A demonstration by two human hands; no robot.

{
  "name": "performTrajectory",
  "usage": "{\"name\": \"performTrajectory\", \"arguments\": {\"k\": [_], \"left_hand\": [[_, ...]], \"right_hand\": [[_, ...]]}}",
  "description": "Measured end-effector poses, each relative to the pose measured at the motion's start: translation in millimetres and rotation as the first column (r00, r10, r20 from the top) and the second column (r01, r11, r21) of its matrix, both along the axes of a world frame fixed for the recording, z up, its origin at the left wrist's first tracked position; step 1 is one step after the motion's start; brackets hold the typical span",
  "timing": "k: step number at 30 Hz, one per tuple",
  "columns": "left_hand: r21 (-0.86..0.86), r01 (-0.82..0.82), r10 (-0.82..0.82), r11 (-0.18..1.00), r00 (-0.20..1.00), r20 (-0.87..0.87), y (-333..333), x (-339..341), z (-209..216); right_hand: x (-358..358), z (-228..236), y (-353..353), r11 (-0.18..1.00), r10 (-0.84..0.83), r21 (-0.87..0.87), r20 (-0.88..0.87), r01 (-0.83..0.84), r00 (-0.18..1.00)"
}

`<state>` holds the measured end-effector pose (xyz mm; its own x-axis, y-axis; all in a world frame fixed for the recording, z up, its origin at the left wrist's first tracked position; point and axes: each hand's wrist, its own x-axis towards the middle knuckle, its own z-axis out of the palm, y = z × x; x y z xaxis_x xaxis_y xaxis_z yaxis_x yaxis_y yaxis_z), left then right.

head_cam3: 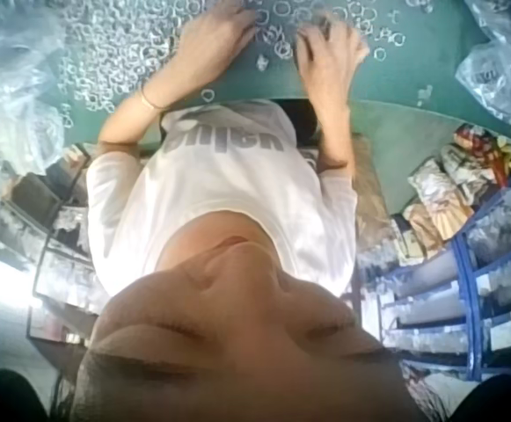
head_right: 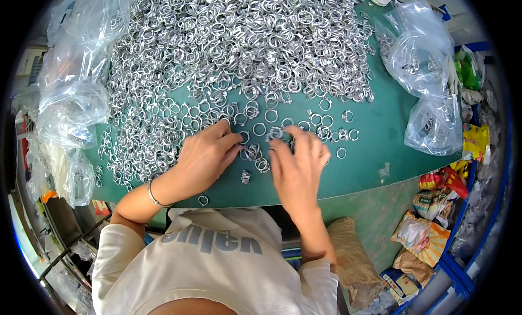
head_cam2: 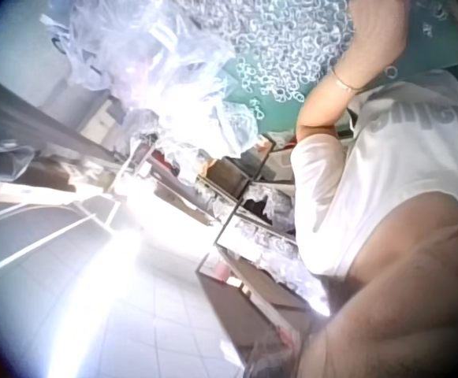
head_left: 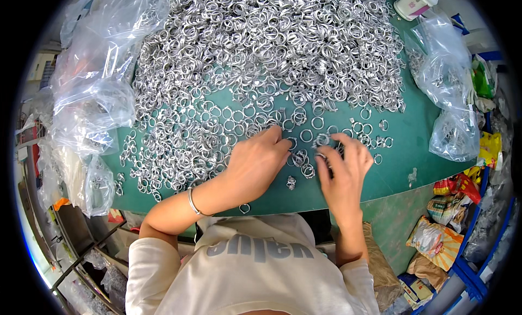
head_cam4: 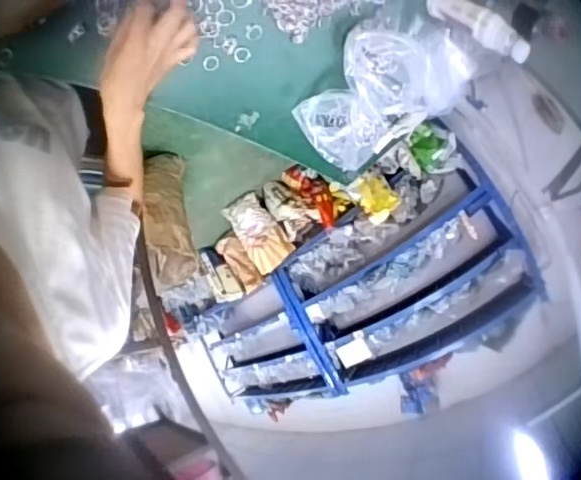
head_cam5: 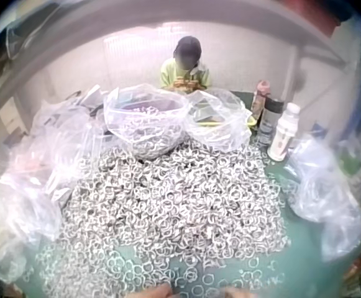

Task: The person sorts small metal rings by hand on a green workbench, picking up individual rings from a large pile and grouping them together.

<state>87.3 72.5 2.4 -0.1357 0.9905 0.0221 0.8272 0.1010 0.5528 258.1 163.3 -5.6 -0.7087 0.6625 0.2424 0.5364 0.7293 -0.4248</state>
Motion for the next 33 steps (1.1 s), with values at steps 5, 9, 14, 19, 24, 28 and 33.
{"name": "performTrajectory", "arguments": {"k": [5, 9, 14, 19, 24, 28, 33], "left_hand": [[-0.029, -0.005, 0.005, 1.0, 1.0, 0.013, 0, 0, 4], [-0.032, 0.059, -0.061, 0.998, 0.996, -0.072, 2, -3, -1], [-0.033, 0.065, -0.065, 0.997, 0.998, -0.001, 4, -5, 1], [-0.05, 0.027, 0.004, 0.998, 0.85, 0.527, 5, -18, 4], [-0.107, 0.019, 0.109, 0.994, -0.198, 0.974, -4, -39, 9], [0.01, 0.012, -0.003, 1.0, -0.457, 0.89, -9, -47, -8], [0.028, 0.001, -0.026, 1.0, -0.37, 0.929, -17, -57, -8]], "right_hand": [[8, 2, 6, 0.995, -0.1, -0.003, -0.039, 0.1, 0.994], [-8, 1, 2, 0.994, -0.103, 0.038, 0.044, 0.101, 0.994], [-8, 1, 6, 0.991, -0.074, 0.115, 0.049, 0.068, 0.996], [-7, 0, 8, 0.987, -0.095, 0.129, 0.032, 0.09, 0.995], [-4, 5, 18, 0.971, -0.111, -0.235, -0.31, 0.037, 0.944], [4, 0, 25, 0.86, -0.293, -0.509, -0.434, 0.037, 0.852], [14, 4, 30, 0.707, -0.425, -0.708, -0.438, -0.012, 0.792]]}}
